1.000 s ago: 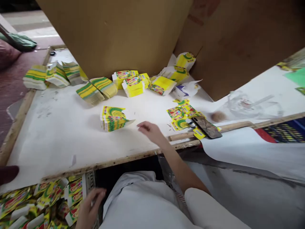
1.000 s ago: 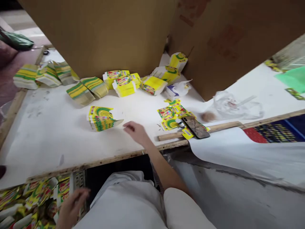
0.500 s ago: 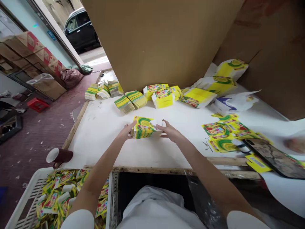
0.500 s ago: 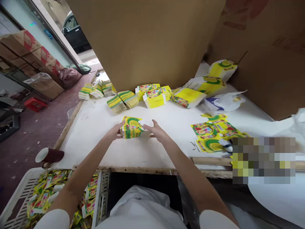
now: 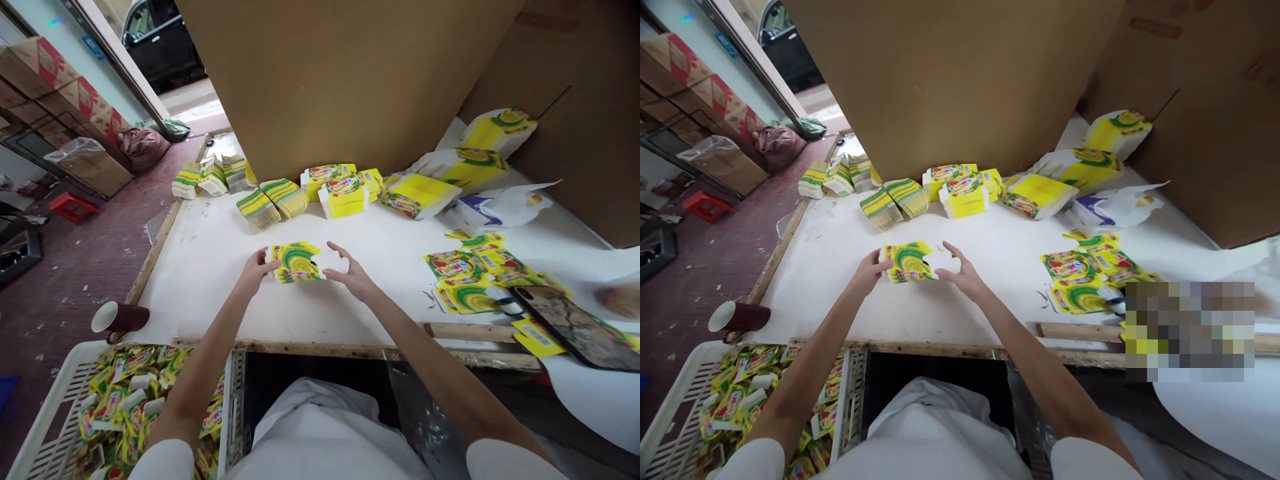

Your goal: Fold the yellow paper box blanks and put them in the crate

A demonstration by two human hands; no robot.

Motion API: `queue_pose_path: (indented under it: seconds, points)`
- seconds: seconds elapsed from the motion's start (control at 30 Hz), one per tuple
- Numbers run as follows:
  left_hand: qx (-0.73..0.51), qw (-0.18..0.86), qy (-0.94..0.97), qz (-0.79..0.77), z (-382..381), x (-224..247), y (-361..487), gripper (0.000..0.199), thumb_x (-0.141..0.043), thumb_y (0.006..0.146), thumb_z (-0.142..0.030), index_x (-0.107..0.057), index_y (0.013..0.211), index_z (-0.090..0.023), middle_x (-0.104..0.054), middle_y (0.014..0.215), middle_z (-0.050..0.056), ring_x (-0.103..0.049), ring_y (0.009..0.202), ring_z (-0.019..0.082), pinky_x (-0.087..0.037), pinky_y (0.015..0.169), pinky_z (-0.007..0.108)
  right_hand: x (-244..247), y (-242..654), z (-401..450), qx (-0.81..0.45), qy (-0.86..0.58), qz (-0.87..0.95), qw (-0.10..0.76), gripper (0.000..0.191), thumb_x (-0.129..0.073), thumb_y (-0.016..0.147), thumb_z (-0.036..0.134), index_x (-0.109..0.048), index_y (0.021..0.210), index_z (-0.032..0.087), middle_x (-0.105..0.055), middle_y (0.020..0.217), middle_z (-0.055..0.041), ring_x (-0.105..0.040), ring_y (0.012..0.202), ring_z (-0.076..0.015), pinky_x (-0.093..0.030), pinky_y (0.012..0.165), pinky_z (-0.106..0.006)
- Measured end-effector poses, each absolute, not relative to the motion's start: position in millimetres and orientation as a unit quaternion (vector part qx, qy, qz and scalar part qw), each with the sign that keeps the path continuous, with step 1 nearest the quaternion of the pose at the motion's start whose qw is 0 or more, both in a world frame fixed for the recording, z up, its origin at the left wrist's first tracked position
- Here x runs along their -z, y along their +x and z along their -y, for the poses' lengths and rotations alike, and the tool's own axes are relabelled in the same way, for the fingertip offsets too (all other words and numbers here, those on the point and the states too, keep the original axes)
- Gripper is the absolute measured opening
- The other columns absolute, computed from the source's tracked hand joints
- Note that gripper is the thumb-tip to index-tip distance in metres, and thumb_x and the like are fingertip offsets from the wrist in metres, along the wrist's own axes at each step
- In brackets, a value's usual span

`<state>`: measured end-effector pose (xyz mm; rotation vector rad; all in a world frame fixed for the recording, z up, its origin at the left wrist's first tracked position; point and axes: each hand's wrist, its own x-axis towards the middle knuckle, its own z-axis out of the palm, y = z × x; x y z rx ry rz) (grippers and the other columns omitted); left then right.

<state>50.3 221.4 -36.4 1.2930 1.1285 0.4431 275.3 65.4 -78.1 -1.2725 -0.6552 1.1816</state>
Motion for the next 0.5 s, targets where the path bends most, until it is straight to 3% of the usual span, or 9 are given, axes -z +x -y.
queue_pose_path:
  seconds: [0.1, 0.17, 0.3, 0.4, 0.5]
  points:
    - [-0.266, 0.583, 0.653, -0.403, -209.8, 48.2, 34.9, 0.108, -0.092, 0.046, -0.039, -0.043, 0.141, -0.029, -0.048, 0.143, 0.008, -0.041, 0.136, 0.03, -0.047, 0.102, 0.037, 87.7, 276.3, -57.1, -0.433, -0.531, 0.433, 0.585, 0.107, -0.083, 0.067, 0.047, -0.025, 0.156, 0.025, -0.044, 0.154, -0.0106, -0.044, 0.139, -0.0279, -0.034, 0.116, -0.044]
    - [-0.27, 0.552, 0.699, -0.366, -201.8, 63.3, 26.1, 0.115, -0.092, 0.048, -0.041, -0.035, 0.147, -0.028, -0.036, 0.151, 0.013, -0.036, 0.14, 0.032, -0.044, 0.106, 0.041, 99.1, 274.4, -55.2, -0.408, -0.544, 0.49, 0.545, 0.108, -0.077, 0.073, 0.05, -0.016, 0.158, 0.023, -0.042, 0.155, -0.0128, -0.044, 0.14, -0.0286, -0.03, 0.118, -0.045]
    - [-0.226, 0.525, 0.741, -0.353, -195.0, 89.5, 16.7, 0.122, -0.087, 0.057, -0.052, -0.017, 0.154, -0.028, -0.022, 0.16, 0.018, -0.029, 0.145, 0.036, -0.035, 0.113, 0.051, 117.0, 271.6, -56.9, -0.36, -0.615, 0.548, 0.439, 0.104, -0.07, 0.078, 0.049, -0.01, 0.159, 0.023, -0.037, 0.157, -0.0147, -0.037, 0.144, -0.0326, -0.026, 0.119, -0.052]
    - [-0.198, 0.521, 0.77, -0.312, -198.7, 98.5, 14.1, 0.136, -0.088, 0.057, -0.052, 0.001, 0.157, -0.026, -0.011, 0.163, 0.02, -0.019, 0.15, 0.037, -0.027, 0.118, 0.053, 118.1, 276.8, -58.4, -0.348, -0.622, 0.578, 0.396, 0.119, -0.078, 0.068, 0.049, -0.006, 0.16, 0.023, -0.031, 0.16, -0.0157, -0.029, 0.146, -0.0372, -0.022, 0.119, -0.057]
    - [-0.192, 0.526, 0.778, -0.286, -202.1, 105.0, 13.0, 0.146, -0.089, 0.055, -0.054, 0.011, 0.157, -0.024, -0.005, 0.164, 0.022, -0.019, 0.15, 0.039, -0.024, 0.119, 0.055, 116.3, 283.9, -57.3, -0.354, -0.616, 0.597, 0.372, 0.128, -0.081, 0.063, 0.054, -0.003, 0.16, 0.021, -0.021, 0.163, -0.0185, -0.023, 0.149, -0.0389, -0.02, 0.12, -0.057]
